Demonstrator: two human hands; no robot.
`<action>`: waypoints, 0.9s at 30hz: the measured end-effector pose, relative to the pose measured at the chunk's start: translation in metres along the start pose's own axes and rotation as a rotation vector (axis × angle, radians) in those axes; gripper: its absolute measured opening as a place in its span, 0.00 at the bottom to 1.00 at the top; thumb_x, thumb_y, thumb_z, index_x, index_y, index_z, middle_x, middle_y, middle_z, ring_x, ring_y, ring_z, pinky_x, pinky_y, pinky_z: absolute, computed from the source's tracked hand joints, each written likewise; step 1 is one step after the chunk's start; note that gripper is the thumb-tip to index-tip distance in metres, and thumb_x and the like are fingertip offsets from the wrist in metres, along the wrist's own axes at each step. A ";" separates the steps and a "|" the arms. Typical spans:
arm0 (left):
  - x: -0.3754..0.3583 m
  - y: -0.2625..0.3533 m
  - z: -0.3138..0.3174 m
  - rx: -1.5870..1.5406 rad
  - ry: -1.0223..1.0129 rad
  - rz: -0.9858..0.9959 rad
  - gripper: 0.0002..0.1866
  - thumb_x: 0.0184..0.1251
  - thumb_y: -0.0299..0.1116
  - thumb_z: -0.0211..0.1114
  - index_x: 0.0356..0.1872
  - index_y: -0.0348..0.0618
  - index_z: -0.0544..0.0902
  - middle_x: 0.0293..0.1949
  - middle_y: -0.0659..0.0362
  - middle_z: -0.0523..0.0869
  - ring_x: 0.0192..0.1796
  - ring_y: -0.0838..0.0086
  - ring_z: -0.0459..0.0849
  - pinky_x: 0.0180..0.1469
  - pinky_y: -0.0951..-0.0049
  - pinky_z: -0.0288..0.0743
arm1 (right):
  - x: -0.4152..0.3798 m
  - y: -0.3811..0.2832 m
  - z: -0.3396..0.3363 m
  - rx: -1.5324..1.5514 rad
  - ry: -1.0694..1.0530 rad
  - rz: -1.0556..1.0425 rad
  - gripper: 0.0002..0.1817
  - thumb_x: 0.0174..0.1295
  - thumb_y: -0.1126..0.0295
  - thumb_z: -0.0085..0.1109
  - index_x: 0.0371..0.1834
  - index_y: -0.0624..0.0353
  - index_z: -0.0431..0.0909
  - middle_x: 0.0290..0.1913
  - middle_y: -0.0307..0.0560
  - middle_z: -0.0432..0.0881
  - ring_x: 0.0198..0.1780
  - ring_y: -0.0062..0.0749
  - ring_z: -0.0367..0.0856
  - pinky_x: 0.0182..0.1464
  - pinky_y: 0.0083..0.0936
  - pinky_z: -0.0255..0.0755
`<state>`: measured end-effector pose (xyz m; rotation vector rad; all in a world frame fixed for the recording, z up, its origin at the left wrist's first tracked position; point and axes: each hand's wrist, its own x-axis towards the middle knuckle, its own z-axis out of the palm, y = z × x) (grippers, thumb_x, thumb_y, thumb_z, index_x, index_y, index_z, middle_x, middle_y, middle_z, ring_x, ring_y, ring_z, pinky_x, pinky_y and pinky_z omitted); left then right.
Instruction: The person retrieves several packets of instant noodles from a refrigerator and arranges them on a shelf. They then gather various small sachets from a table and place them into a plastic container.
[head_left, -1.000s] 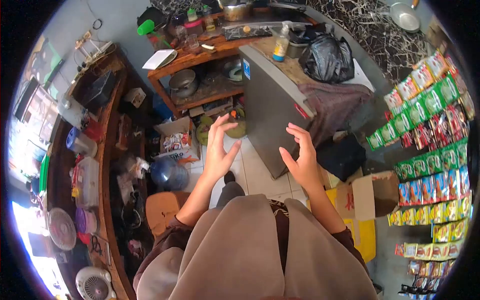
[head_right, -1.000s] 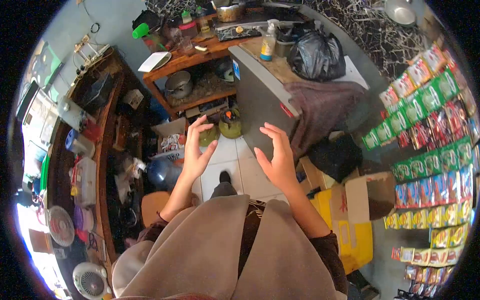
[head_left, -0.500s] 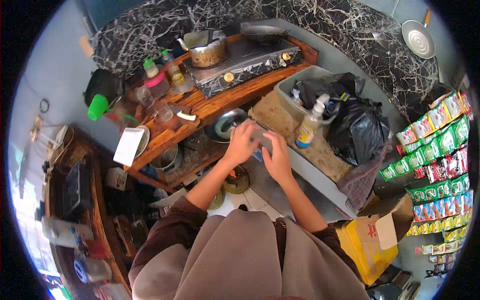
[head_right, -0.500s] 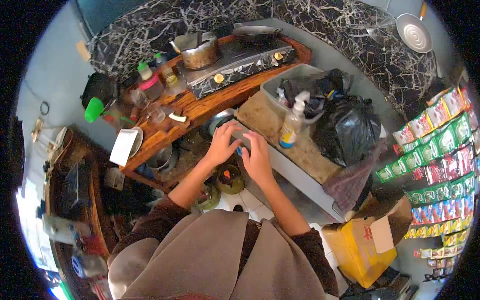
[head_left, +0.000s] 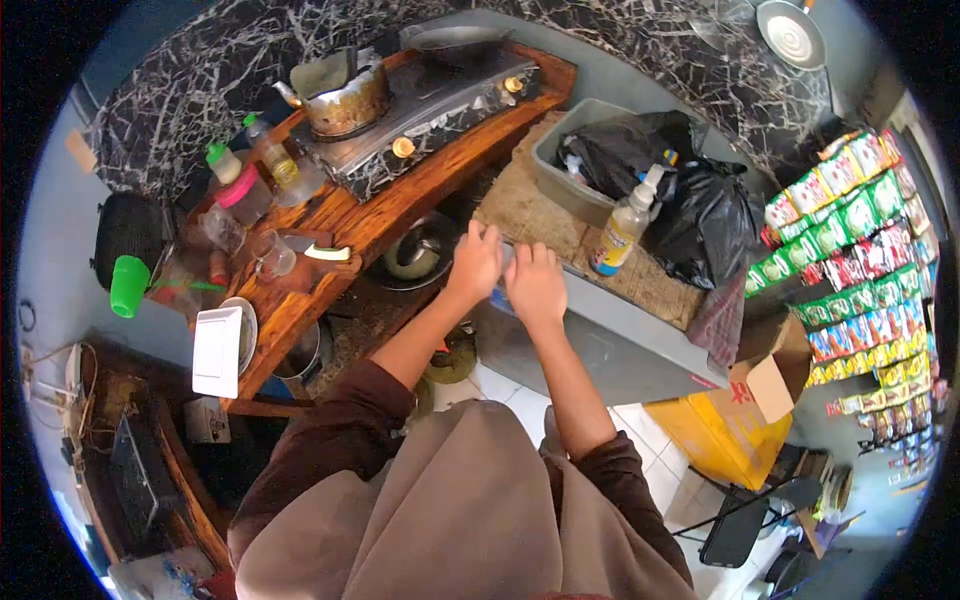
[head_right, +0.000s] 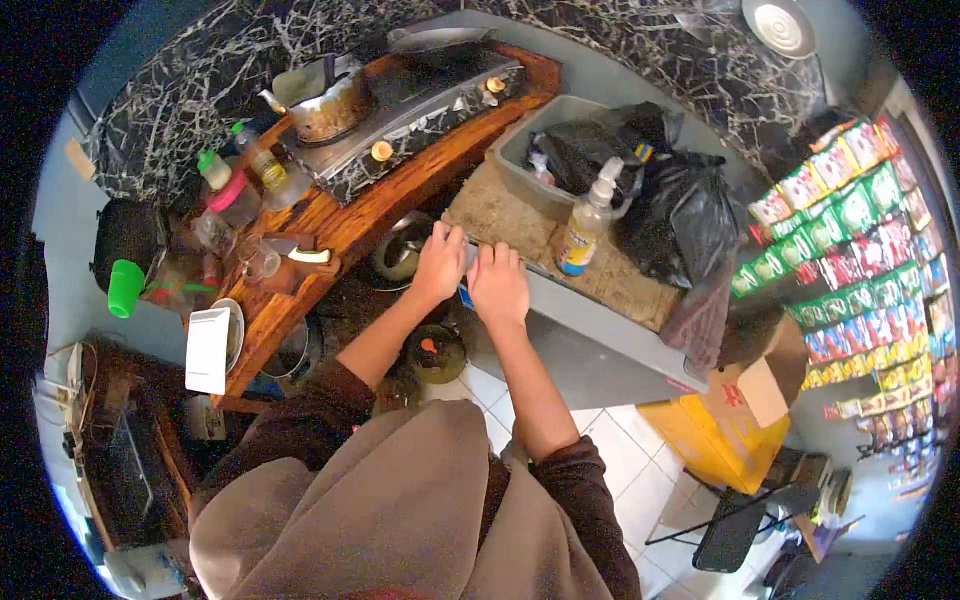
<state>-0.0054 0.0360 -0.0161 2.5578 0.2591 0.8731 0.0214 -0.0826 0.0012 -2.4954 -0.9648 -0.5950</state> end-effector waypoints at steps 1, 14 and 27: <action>0.002 -0.003 0.001 -0.014 0.005 0.030 0.05 0.57 0.27 0.51 0.34 0.39 0.68 0.33 0.46 0.67 0.33 0.49 0.72 0.37 0.55 0.68 | 0.000 0.001 0.002 0.011 0.018 -0.008 0.10 0.55 0.63 0.47 0.32 0.59 0.69 0.34 0.48 0.69 0.39 0.41 0.70 0.43 0.35 0.66; -0.019 -0.006 -0.033 0.111 -0.134 0.229 0.17 0.51 0.31 0.52 0.42 0.35 0.68 0.42 0.43 0.71 0.43 0.49 0.70 0.45 0.55 0.66 | -0.021 -0.022 0.004 0.127 0.051 0.137 0.12 0.48 0.68 0.51 0.34 0.62 0.74 0.37 0.54 0.72 0.40 0.46 0.71 0.44 0.36 0.68; -0.129 0.122 -0.084 -0.747 -0.869 0.801 0.33 0.42 0.23 0.57 0.57 0.44 0.62 0.62 0.50 0.57 0.65 0.54 0.54 0.64 0.59 0.50 | -0.241 -0.075 -0.162 0.049 0.051 0.472 0.44 0.34 0.62 0.68 0.57 0.64 0.56 0.58 0.65 0.56 0.60 0.60 0.53 0.59 0.44 0.52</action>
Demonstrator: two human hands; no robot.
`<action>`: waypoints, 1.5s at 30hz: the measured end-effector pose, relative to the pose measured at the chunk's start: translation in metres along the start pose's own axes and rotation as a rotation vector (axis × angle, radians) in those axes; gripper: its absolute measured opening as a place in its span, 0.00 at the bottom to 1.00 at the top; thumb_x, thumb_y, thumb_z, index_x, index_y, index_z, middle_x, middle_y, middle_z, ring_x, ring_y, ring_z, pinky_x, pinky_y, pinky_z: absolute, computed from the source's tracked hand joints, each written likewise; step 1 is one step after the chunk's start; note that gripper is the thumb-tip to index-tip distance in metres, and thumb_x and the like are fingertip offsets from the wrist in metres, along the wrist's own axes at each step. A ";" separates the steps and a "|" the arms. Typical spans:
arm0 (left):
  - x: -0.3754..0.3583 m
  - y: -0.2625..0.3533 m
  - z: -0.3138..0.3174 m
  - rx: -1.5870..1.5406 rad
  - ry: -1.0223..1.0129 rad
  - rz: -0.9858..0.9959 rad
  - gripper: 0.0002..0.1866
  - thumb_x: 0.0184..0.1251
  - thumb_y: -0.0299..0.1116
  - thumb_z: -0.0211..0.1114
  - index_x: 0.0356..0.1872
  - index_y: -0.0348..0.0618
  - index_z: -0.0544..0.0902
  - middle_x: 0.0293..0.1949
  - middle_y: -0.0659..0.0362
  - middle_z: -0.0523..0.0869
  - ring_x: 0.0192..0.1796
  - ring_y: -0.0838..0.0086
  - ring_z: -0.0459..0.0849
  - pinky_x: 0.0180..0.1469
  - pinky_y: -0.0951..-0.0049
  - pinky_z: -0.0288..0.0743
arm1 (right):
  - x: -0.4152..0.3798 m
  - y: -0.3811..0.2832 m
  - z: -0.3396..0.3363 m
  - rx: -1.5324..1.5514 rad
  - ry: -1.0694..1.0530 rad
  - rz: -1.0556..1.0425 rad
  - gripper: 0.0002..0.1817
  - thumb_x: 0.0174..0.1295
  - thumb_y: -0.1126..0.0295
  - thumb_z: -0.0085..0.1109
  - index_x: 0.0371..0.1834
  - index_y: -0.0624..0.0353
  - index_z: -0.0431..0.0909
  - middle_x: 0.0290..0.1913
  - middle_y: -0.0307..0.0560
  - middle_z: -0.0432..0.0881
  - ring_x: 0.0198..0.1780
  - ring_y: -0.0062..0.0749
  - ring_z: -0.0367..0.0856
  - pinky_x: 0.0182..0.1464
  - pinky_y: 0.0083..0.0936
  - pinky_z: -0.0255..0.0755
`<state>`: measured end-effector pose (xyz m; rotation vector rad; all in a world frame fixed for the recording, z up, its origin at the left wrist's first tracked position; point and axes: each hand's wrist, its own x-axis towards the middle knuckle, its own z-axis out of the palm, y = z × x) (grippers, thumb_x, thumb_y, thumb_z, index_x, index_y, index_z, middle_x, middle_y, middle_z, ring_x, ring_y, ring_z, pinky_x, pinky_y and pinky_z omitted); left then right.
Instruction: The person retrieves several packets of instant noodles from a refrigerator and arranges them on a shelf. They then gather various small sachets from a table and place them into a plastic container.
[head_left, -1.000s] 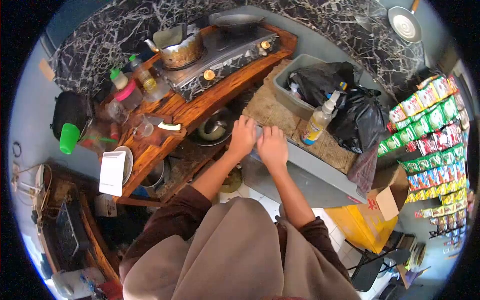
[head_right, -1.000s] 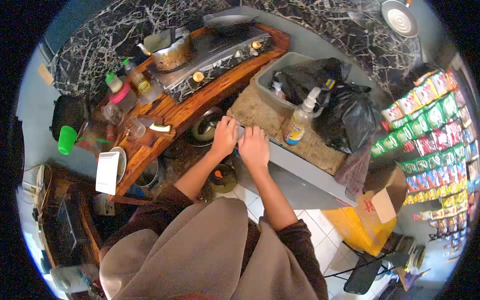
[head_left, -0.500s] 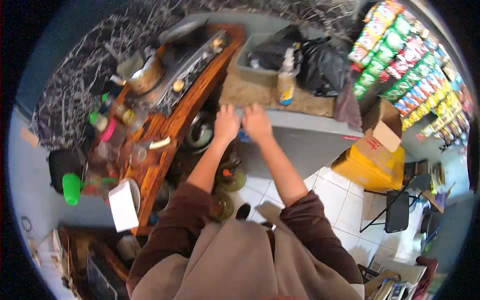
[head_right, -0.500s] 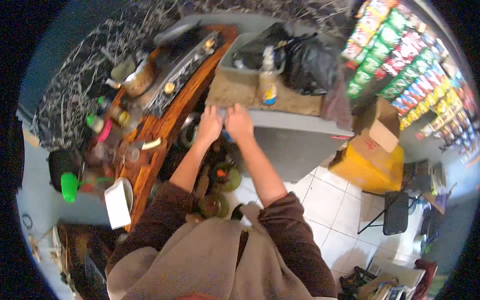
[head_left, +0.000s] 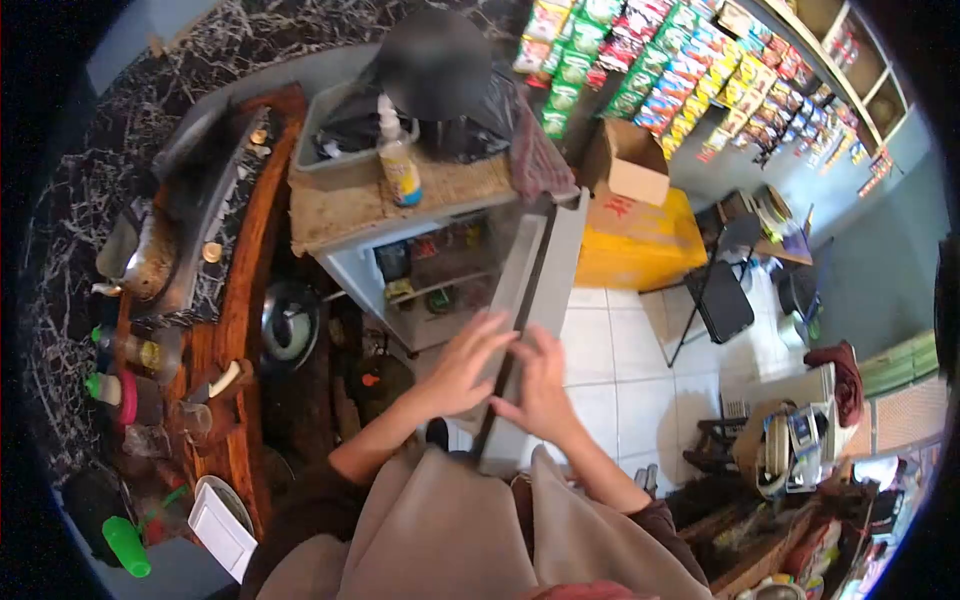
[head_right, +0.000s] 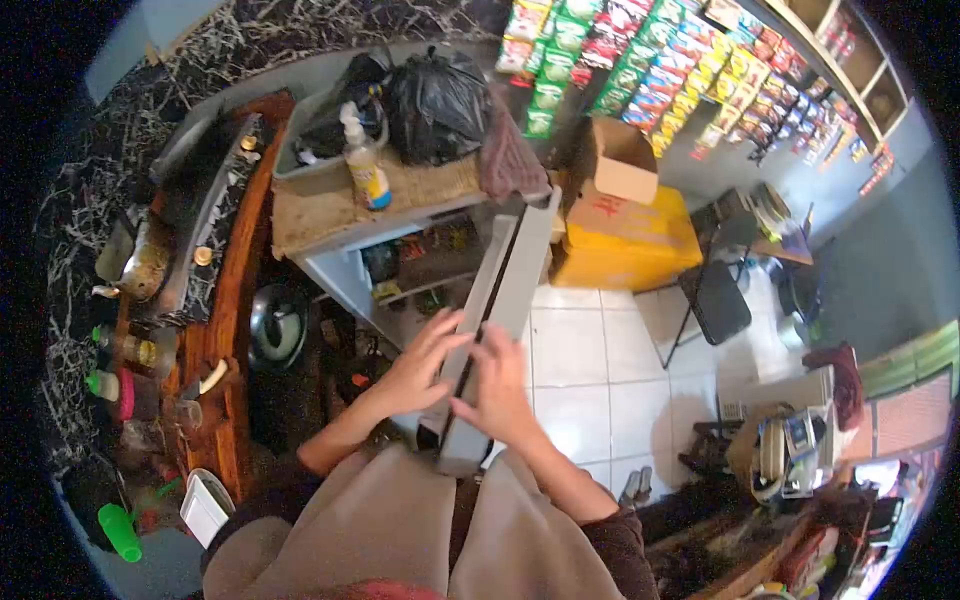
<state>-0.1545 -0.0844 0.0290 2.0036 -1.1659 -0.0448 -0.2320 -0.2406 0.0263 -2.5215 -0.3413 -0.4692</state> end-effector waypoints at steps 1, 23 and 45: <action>0.013 0.009 0.016 -0.089 -0.062 0.025 0.32 0.43 0.25 0.58 0.57 0.44 0.63 0.63 0.52 0.57 0.66 0.54 0.51 0.64 0.58 0.49 | -0.016 0.007 -0.013 -0.010 -0.014 0.150 0.47 0.34 0.61 0.68 0.59 0.65 0.53 0.61 0.67 0.51 0.63 0.60 0.48 0.62 0.44 0.48; -0.064 -0.181 0.078 -0.126 -0.317 -0.569 0.21 0.58 0.38 0.58 0.53 0.47 0.70 0.51 0.51 0.71 0.55 0.66 0.67 0.55 0.67 0.62 | -0.078 0.200 -0.091 -0.799 0.593 0.754 0.39 0.47 0.56 0.60 0.64 0.47 0.54 0.66 0.46 0.54 0.66 0.45 0.52 0.61 0.51 0.47; 0.020 -0.435 0.054 -0.510 0.213 -1.070 0.14 0.59 0.35 0.57 0.47 0.48 0.74 0.45 0.61 0.76 0.48 0.69 0.74 0.48 0.65 0.68 | 0.082 0.222 0.362 0.265 -0.169 0.620 0.16 0.46 0.70 0.56 0.41 0.53 0.73 0.44 0.51 0.75 0.46 0.44 0.74 0.47 0.34 0.69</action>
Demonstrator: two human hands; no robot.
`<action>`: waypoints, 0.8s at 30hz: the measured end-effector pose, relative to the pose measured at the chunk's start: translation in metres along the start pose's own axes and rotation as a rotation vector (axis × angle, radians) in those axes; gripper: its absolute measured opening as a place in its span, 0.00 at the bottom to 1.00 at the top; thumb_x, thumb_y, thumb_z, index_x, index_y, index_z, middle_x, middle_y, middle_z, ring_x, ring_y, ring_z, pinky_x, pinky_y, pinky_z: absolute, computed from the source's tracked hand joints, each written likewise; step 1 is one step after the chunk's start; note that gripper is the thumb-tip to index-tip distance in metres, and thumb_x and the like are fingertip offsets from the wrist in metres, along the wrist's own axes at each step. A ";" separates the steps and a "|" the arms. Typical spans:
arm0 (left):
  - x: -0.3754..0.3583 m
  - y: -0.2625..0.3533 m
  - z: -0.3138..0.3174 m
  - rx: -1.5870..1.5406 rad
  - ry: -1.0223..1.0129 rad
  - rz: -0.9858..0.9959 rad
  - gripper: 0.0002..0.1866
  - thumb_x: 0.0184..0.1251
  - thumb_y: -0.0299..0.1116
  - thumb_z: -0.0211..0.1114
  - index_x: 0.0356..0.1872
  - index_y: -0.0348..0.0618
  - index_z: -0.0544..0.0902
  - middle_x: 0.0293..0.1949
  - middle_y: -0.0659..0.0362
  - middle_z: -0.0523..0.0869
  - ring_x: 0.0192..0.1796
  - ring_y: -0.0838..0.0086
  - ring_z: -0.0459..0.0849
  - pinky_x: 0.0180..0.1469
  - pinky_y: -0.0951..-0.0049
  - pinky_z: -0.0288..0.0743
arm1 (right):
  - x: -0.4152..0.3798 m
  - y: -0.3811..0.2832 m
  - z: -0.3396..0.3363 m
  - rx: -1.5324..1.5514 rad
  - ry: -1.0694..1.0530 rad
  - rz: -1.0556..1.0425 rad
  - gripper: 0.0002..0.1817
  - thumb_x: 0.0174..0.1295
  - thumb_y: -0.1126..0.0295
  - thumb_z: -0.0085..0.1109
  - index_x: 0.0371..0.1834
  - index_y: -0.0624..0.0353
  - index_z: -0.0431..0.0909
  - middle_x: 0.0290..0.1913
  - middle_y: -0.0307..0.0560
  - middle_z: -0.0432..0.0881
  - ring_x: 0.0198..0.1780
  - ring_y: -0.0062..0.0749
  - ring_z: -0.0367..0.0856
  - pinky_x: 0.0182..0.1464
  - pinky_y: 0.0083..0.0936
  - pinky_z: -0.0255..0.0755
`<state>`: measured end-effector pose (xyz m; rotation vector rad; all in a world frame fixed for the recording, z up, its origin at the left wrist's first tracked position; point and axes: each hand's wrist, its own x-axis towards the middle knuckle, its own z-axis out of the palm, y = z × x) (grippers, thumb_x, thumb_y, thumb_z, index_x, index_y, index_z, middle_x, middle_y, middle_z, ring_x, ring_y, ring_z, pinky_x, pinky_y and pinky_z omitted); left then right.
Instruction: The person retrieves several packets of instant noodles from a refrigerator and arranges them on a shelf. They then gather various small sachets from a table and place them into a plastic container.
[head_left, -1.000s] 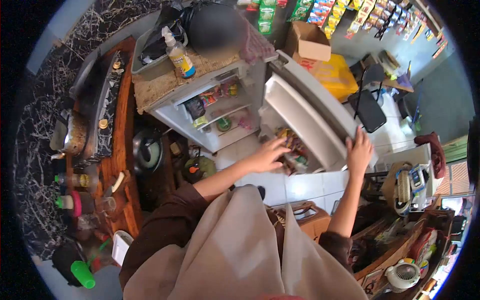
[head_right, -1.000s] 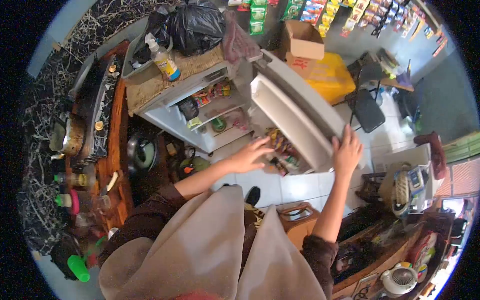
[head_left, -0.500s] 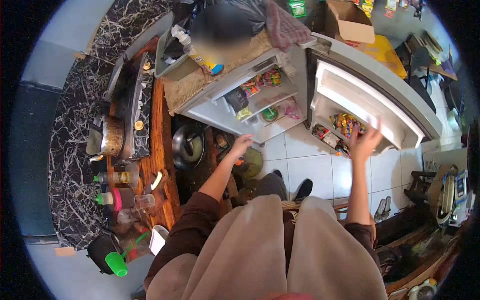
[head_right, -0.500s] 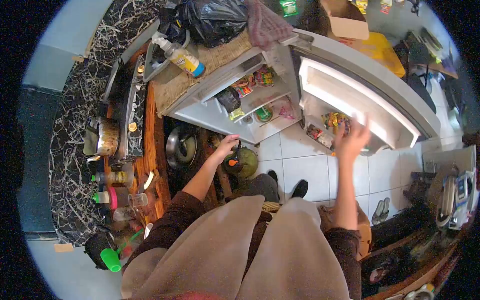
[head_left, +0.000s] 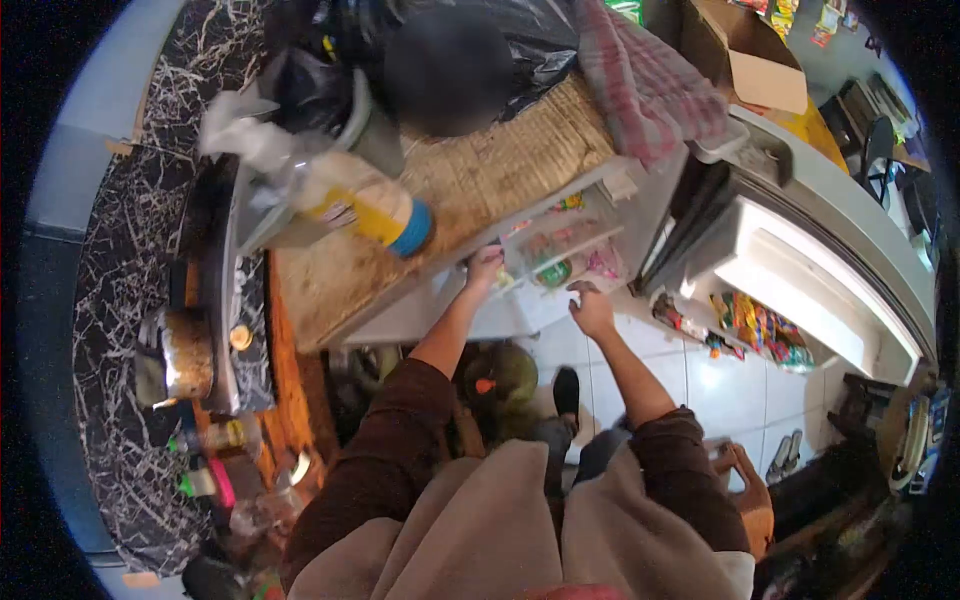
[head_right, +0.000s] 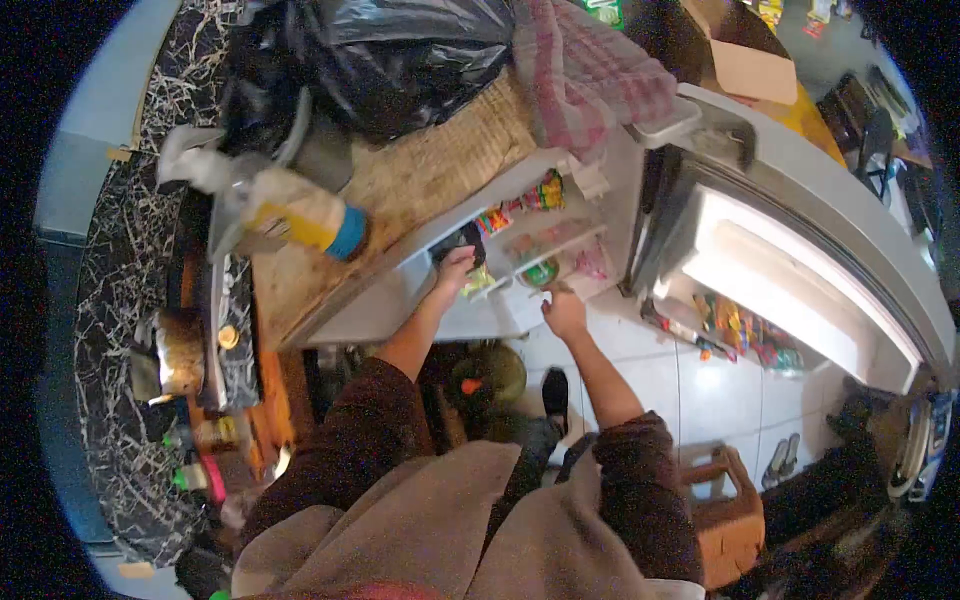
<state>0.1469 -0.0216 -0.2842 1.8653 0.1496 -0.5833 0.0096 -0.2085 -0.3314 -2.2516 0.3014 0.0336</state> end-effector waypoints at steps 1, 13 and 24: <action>0.027 0.003 -0.003 0.002 0.000 0.027 0.14 0.59 0.35 0.57 0.47 0.48 0.74 0.45 0.61 0.76 0.48 0.69 0.74 0.48 0.65 0.68 | 0.028 0.007 0.018 0.049 -0.066 0.045 0.14 0.47 0.67 0.57 0.40 0.54 0.74 0.42 0.51 0.76 0.46 0.43 0.75 0.47 0.33 0.69; 0.215 -0.019 -0.074 1.401 0.554 0.883 0.29 0.48 0.38 0.63 0.52 0.37 0.68 0.48 0.49 0.75 0.52 0.59 0.73 0.59 0.61 0.57 | 0.255 0.048 0.227 0.491 0.370 0.315 0.25 0.50 0.55 0.57 0.47 0.59 0.71 0.37 0.52 0.79 0.35 0.41 0.79 0.39 0.33 0.71; 0.217 -0.064 -0.063 1.541 0.430 0.688 0.35 0.46 0.42 0.63 0.56 0.36 0.62 0.51 0.49 0.73 0.53 0.59 0.72 0.61 0.57 0.51 | 0.217 0.035 0.199 0.589 0.527 0.313 0.11 0.49 0.65 0.57 0.33 0.57 0.71 0.28 0.55 0.79 0.33 0.50 0.78 0.38 0.40 0.68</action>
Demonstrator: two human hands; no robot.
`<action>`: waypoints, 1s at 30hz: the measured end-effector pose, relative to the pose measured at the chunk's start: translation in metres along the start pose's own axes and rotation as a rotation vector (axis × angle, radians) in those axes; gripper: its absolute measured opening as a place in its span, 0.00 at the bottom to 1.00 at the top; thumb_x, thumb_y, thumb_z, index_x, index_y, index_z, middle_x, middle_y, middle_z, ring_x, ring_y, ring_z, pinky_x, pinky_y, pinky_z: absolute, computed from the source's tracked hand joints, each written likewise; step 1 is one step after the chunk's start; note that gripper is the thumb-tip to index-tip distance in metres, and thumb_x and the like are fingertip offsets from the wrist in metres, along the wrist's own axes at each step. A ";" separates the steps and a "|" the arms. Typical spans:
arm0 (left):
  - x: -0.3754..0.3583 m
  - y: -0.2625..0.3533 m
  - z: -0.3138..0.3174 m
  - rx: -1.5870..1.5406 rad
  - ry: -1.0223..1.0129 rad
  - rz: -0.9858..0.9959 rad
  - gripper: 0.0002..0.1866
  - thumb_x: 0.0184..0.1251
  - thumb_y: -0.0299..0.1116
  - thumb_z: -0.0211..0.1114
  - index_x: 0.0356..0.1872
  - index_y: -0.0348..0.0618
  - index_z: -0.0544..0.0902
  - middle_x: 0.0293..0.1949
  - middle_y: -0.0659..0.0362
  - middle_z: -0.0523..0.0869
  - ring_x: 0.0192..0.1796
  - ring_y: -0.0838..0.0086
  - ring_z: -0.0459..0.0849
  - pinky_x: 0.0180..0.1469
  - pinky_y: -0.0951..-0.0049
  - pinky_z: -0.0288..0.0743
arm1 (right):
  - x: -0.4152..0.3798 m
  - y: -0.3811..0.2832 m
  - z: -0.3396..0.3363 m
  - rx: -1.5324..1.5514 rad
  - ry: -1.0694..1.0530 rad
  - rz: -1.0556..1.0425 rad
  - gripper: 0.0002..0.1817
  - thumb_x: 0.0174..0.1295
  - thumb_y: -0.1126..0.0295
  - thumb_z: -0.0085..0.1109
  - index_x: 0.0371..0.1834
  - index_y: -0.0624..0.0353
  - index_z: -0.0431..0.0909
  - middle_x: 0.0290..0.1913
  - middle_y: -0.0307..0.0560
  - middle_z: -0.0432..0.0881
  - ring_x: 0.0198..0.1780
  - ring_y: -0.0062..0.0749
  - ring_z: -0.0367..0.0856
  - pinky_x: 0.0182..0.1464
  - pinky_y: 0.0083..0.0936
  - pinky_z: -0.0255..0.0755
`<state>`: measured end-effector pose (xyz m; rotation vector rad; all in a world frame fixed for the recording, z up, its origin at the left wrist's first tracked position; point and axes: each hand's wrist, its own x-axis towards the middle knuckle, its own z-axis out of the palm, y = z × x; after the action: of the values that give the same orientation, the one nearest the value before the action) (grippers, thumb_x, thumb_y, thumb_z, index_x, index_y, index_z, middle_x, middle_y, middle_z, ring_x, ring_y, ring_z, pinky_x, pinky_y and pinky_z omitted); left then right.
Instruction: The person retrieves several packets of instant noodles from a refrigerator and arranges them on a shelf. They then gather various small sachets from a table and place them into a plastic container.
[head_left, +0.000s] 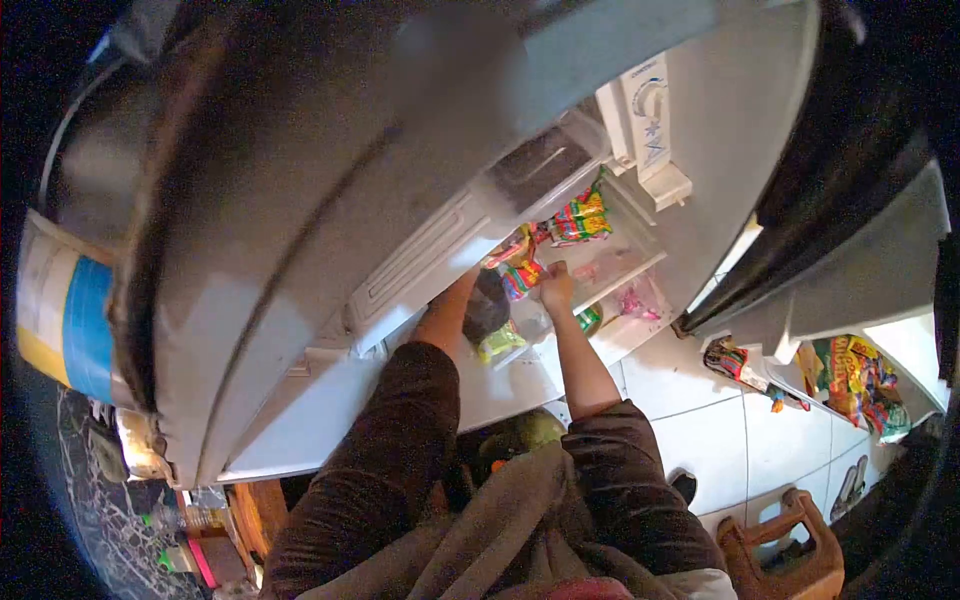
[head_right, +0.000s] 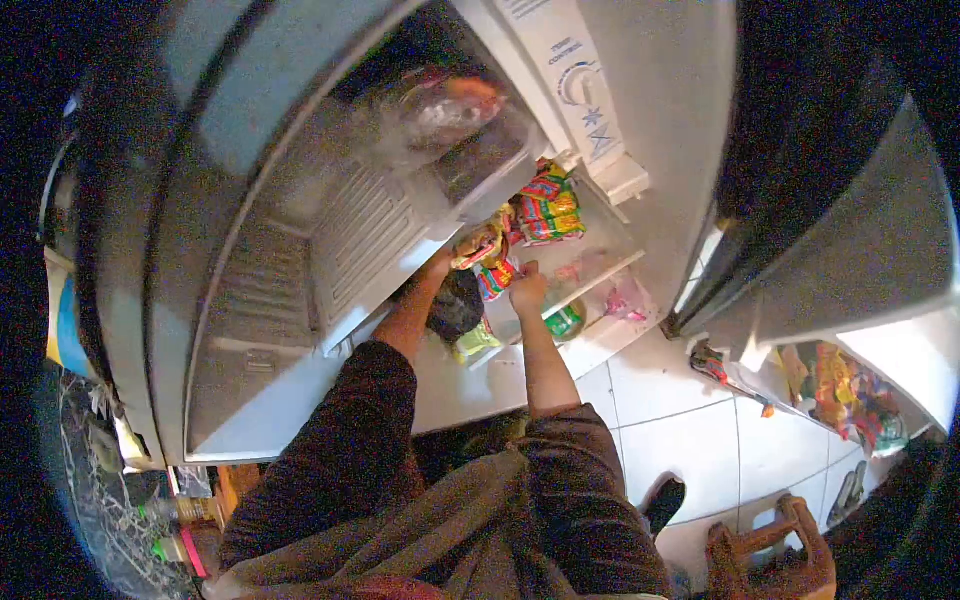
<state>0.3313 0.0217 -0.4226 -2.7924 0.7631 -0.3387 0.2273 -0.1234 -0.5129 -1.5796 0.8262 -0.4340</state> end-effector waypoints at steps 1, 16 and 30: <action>0.001 0.009 -0.001 -0.003 -0.017 0.006 0.36 0.46 0.42 0.64 0.56 0.36 0.62 0.51 0.49 0.73 0.54 0.59 0.72 0.61 0.57 0.51 | -0.006 -0.010 -0.015 -0.054 -0.004 -0.022 0.10 0.49 0.69 0.55 0.33 0.58 0.69 0.28 0.57 0.77 0.33 0.52 0.77 0.35 0.42 0.68; -0.013 0.127 -0.029 0.090 -0.636 -0.056 0.48 0.41 0.53 0.65 0.62 0.40 0.54 0.62 0.49 0.58 0.66 0.56 0.52 0.64 0.46 0.35 | -0.054 -0.006 -0.135 -0.064 -0.057 -0.272 0.09 0.49 0.74 0.50 0.35 0.60 0.67 0.21 0.56 0.74 0.27 0.49 0.75 0.33 0.39 0.68; -0.047 0.161 -0.023 -0.255 -0.463 -0.384 0.37 0.41 0.48 0.66 0.54 0.46 0.61 0.51 0.50 0.69 0.55 0.56 0.68 0.58 0.58 0.58 | -0.103 -0.092 -0.297 -0.012 -0.490 -0.269 0.08 0.57 0.76 0.50 0.38 0.58 0.64 0.32 0.49 0.77 0.37 0.32 0.78 0.38 0.25 0.69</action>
<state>0.2099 -0.0920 -0.4532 -3.0643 0.1715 0.3664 -0.0237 -0.2555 -0.3493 -1.7173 0.2440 -0.2138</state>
